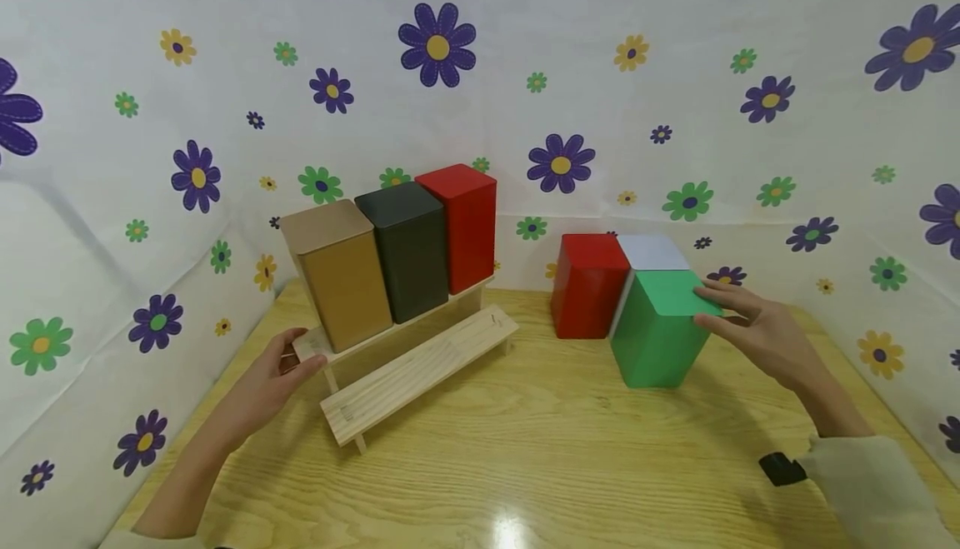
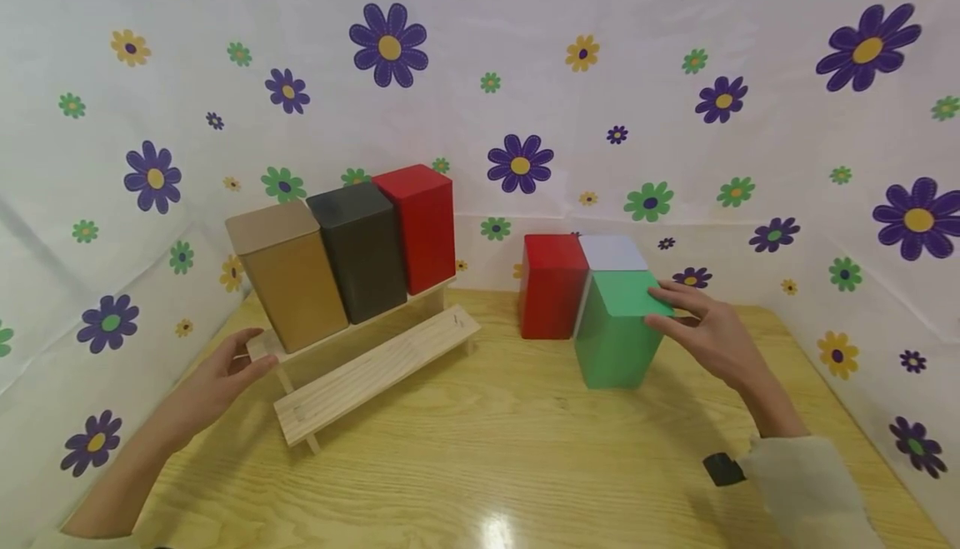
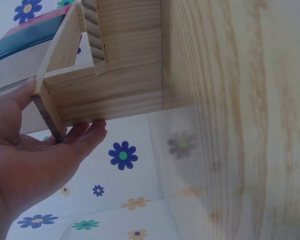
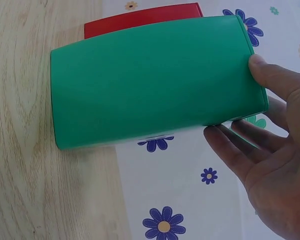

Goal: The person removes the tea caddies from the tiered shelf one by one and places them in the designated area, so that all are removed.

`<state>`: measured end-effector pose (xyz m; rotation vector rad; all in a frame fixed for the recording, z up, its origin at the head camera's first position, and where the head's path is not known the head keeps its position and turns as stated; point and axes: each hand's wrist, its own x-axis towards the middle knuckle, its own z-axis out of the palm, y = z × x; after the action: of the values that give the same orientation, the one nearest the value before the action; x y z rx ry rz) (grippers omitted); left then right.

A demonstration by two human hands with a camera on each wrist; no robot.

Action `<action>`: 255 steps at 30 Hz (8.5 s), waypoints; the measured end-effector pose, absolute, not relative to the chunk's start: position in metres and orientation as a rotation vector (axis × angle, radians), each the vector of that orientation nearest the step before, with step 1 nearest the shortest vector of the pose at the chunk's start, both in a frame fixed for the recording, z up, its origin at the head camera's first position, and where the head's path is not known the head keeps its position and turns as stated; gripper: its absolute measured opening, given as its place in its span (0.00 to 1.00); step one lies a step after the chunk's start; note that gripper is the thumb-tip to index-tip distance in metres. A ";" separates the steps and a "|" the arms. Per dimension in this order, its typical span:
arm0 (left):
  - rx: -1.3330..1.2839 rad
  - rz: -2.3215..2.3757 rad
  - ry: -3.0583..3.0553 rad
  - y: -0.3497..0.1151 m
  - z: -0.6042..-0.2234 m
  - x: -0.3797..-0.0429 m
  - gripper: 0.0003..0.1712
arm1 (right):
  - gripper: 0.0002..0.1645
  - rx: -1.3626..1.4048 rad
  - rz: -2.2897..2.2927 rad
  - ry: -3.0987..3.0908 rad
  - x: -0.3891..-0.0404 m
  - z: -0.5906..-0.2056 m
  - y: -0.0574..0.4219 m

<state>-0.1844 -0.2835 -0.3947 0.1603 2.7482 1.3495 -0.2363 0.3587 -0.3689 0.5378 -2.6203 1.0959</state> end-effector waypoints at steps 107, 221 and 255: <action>0.105 1.351 2.718 -0.285 -0.393 -0.184 0.50 | 0.47 1.026 1.445 -2.677 -0.388 -0.244 0.077; 0.113 1.368 2.725 -0.282 -0.399 -0.184 0.46 | 0.45 0.774 1.178 -2.799 -0.264 -0.309 0.268; 0.110 1.336 2.731 -0.281 -0.396 -0.182 0.46 | 0.32 0.951 0.684 -2.822 -0.268 -0.319 0.282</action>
<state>-0.1820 -0.2812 -0.3957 0.1100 2.7313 1.3359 -0.2684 0.2822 -0.3186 0.9508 -2.8217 0.6840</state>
